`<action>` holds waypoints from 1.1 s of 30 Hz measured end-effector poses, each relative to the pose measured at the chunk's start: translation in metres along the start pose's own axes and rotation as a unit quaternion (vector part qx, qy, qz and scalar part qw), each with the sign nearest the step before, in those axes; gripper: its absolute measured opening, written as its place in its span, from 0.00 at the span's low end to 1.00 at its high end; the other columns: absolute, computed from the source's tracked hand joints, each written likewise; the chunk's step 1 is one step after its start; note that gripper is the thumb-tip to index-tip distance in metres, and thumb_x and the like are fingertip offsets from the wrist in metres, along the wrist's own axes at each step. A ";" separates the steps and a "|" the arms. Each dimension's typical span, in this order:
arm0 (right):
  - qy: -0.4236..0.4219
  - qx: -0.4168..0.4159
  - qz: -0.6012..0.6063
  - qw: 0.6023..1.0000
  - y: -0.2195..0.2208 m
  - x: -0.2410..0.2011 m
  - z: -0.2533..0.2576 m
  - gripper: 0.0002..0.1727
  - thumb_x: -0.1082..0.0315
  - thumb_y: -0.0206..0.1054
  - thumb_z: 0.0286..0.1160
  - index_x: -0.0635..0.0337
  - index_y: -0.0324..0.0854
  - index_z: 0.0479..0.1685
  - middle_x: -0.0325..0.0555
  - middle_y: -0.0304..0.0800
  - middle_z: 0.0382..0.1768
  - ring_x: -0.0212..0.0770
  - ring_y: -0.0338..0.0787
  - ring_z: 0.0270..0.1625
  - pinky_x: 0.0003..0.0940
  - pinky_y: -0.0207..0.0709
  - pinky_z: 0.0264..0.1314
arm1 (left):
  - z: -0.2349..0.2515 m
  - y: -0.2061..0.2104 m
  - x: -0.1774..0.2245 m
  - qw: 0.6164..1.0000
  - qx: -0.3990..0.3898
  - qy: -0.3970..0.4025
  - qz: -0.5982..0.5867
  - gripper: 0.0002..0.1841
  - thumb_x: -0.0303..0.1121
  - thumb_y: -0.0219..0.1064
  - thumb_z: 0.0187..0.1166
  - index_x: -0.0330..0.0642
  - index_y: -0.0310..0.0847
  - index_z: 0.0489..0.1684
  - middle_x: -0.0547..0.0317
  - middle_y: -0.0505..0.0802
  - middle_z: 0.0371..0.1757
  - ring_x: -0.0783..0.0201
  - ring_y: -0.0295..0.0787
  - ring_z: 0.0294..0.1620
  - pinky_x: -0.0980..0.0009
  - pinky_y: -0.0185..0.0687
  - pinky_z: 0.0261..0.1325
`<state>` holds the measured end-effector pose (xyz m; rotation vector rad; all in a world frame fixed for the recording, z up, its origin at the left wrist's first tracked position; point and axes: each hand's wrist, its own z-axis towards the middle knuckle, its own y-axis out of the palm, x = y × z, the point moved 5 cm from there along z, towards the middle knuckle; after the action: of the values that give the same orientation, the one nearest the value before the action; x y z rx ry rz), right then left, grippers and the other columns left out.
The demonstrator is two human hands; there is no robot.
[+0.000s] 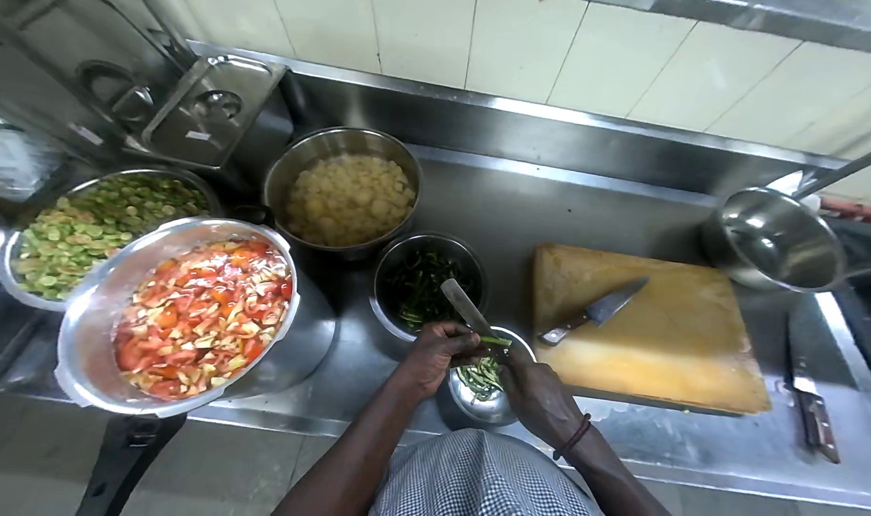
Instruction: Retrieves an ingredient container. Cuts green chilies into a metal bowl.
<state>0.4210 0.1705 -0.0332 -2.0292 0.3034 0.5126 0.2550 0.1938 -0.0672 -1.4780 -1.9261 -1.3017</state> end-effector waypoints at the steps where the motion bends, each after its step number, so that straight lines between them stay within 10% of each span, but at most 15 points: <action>1: 0.001 0.003 0.005 1.000 0.001 -0.001 0.000 0.16 0.56 0.53 0.90 0.59 0.79 0.55 0.49 0.85 0.30 0.50 0.90 0.37 0.50 0.83 0.44 | 0.000 0.002 -0.001 1.000 -0.001 -0.004 -0.005 0.03 0.21 0.68 0.79 0.34 0.84 0.35 0.51 0.92 0.33 0.62 0.92 0.32 0.66 0.92 0.42; 11: -0.028 0.032 0.023 0.999 0.011 -0.009 0.008 0.18 0.58 0.54 0.90 0.61 0.84 0.54 0.53 0.90 0.39 0.52 0.91 0.45 0.52 0.83 0.54 | 0.003 0.014 -0.016 0.997 -0.004 -0.040 -0.059 0.04 0.23 0.68 0.80 0.33 0.84 0.45 0.51 0.91 0.36 0.64 0.89 0.33 0.69 0.89 0.42; 14: -0.024 0.004 0.172 0.985 0.011 0.003 0.015 0.16 0.58 0.56 0.90 0.59 0.83 0.57 0.47 0.83 0.29 0.43 0.83 0.28 0.42 0.80 0.35 | 0.001 0.015 -0.012 0.996 -0.058 -0.004 -0.068 0.07 0.27 0.70 0.79 0.37 0.86 0.51 0.53 0.93 0.45 0.64 0.91 0.41 0.67 0.89 0.50; 18: 0.021 -0.171 0.542 0.822 0.007 0.014 0.011 0.12 0.58 0.51 0.91 0.53 0.76 0.50 0.36 0.69 0.17 0.28 0.67 0.11 0.22 0.68 0.12 | 0.008 0.007 -0.008 0.975 -0.194 0.059 -0.090 0.38 0.59 0.74 0.72 0.47 0.76 0.78 0.53 0.83 0.79 0.58 0.87 0.67 0.63 0.85 0.66; 21: 0.009 -0.277 0.657 0.701 0.002 0.016 0.008 0.17 0.52 0.52 0.88 0.53 0.77 0.40 0.36 0.73 0.18 0.27 0.71 0.10 0.22 0.73 0.12 | 0.008 0.012 -0.006 0.975 -0.209 0.067 -0.044 0.22 0.43 0.60 0.87 0.46 0.80 0.76 0.53 0.80 0.82 0.58 0.86 0.68 0.62 0.83 0.67; 24: -0.022 -0.353 0.699 0.622 0.010 0.015 0.010 0.19 0.46 0.60 0.83 0.50 0.79 0.33 0.34 0.74 0.17 0.28 0.76 0.12 0.25 0.78 0.15 | 0.005 0.023 -0.001 0.969 -0.233 0.083 0.015 0.18 0.29 0.57 0.87 0.44 0.83 0.72 0.54 0.83 0.77 0.64 0.88 0.61 0.68 0.84 0.63; 28: -0.033 -0.372 0.713 0.593 0.019 0.012 0.008 0.15 0.48 0.59 0.85 0.47 0.78 0.40 0.35 0.76 0.19 0.29 0.78 0.13 0.26 0.80 0.16 | 0.008 0.024 -0.001 0.969 -0.200 0.133 0.048 0.09 0.23 0.60 0.85 0.40 0.88 0.49 0.58 0.94 0.45 0.70 0.90 0.40 0.72 0.89 0.48; 33: -0.064 -0.415 0.729 0.541 0.012 0.012 -0.005 0.15 0.48 0.61 0.84 0.48 0.78 0.38 0.33 0.75 0.19 0.28 0.78 0.13 0.24 0.78 0.15 | 0.022 0.008 0.001 0.966 -0.050 0.195 0.163 0.07 0.23 0.61 0.85 0.33 0.85 0.49 0.53 0.94 0.42 0.67 0.91 0.34 0.73 0.88 0.38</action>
<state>0.4281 0.1601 -0.0461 -2.0370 2.0613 2.1356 0.2669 0.2130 -0.0735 -1.3856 -1.3241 -1.4214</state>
